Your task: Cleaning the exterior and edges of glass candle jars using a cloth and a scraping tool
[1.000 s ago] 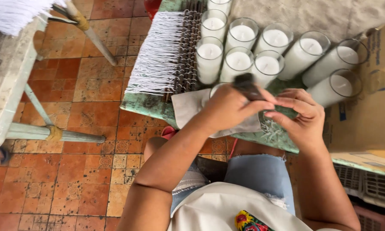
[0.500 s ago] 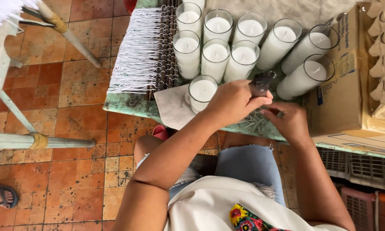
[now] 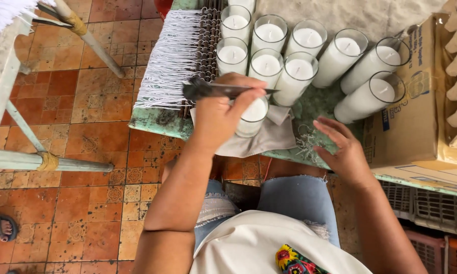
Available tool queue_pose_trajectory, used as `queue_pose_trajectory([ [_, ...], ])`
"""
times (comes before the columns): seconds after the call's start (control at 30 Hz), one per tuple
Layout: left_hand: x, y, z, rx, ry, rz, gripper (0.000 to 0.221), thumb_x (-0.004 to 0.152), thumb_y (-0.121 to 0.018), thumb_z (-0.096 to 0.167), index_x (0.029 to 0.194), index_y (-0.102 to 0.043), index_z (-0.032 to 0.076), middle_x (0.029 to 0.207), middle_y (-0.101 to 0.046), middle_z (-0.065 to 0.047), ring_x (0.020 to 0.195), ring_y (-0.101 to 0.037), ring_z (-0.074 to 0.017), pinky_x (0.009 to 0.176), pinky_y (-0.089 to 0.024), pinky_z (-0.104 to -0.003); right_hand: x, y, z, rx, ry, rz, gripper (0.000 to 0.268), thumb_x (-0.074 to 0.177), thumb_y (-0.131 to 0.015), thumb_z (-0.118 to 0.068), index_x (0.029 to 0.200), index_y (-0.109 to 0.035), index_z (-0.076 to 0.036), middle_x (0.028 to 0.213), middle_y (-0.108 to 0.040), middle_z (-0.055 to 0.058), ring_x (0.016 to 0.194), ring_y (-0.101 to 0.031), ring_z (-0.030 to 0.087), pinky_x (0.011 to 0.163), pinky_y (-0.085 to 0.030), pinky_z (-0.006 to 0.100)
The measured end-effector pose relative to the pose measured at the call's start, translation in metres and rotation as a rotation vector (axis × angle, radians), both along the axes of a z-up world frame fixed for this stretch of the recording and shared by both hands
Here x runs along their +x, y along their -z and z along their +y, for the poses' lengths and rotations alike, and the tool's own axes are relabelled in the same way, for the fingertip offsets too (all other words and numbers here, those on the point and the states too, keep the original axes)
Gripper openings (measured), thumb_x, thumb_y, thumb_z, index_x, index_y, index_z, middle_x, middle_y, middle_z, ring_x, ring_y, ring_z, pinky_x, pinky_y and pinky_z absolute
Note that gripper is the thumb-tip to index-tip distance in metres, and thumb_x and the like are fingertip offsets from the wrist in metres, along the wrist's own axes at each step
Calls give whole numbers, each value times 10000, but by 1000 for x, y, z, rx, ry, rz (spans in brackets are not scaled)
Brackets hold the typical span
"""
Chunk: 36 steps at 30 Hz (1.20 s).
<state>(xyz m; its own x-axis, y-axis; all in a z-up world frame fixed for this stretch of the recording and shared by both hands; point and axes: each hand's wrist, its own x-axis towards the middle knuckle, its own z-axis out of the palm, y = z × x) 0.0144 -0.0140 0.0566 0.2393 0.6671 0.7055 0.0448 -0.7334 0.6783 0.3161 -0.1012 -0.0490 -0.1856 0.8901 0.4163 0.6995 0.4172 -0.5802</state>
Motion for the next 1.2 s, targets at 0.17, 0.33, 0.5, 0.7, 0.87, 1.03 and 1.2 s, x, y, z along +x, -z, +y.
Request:
queue_pose_trajectory([
  [0.17,-26,1,4,59,-161,192,91,970,-752,211,990,-766,124,907,-760,-47,863,-736,-259,854,-572,-352,-79,3,18,-94,-62,563,872,679,-924,-114,1425,-496,25,1319,-600,177,1248,-585,311,1067,-446,430],
  [0.33,-26,16,9,39,-129,260,70,955,-743,216,980,-762,154,873,-743,-62,852,-722,-298,822,-580,-396,-146,36,62,-28,-1,677,1050,600,-1015,-210,1409,-395,43,1364,-500,224,1289,-507,369,1112,-385,496],
  [0.5,-30,22,15,10,-55,247,83,929,-753,234,960,-763,158,900,-754,-51,879,-721,-302,864,-579,-412,-150,33,81,-1,-21,681,957,622,-1012,-175,1366,-463,76,1262,-561,248,1215,-582,370,1078,-444,451],
  [0.7,-31,18,23,134,-136,374,82,950,-735,291,943,-733,209,877,-725,21,817,-690,-246,812,-574,-375,-129,46,95,-138,-263,832,989,558,-989,-75,1400,-489,63,1322,-603,184,1242,-560,226,1111,-450,384],
  [0.87,-30,19,26,200,-136,427,56,952,-723,271,952,-713,216,850,-705,41,791,-682,-223,785,-572,-357,-128,42,96,-177,-309,851,967,564,-978,-61,1391,-497,82,1306,-604,181,1220,-551,213,1084,-471,390],
  [1.03,-28,23,26,203,-134,398,52,945,-737,250,913,-711,220,844,-706,59,767,-672,-206,782,-568,-338,-126,45,98,-189,-327,852,975,566,-974,-58,1401,-493,90,1317,-607,198,1227,-558,223,1079,-477,395],
  [1.2,-25,24,25,182,-108,352,53,950,-733,249,906,-718,224,840,-708,69,758,-665,-195,777,-565,-322,-122,52,99,-202,-335,867,989,552,-980,-53,1404,-499,87,1311,-616,200,1224,-567,214,1073,-483,386],
])
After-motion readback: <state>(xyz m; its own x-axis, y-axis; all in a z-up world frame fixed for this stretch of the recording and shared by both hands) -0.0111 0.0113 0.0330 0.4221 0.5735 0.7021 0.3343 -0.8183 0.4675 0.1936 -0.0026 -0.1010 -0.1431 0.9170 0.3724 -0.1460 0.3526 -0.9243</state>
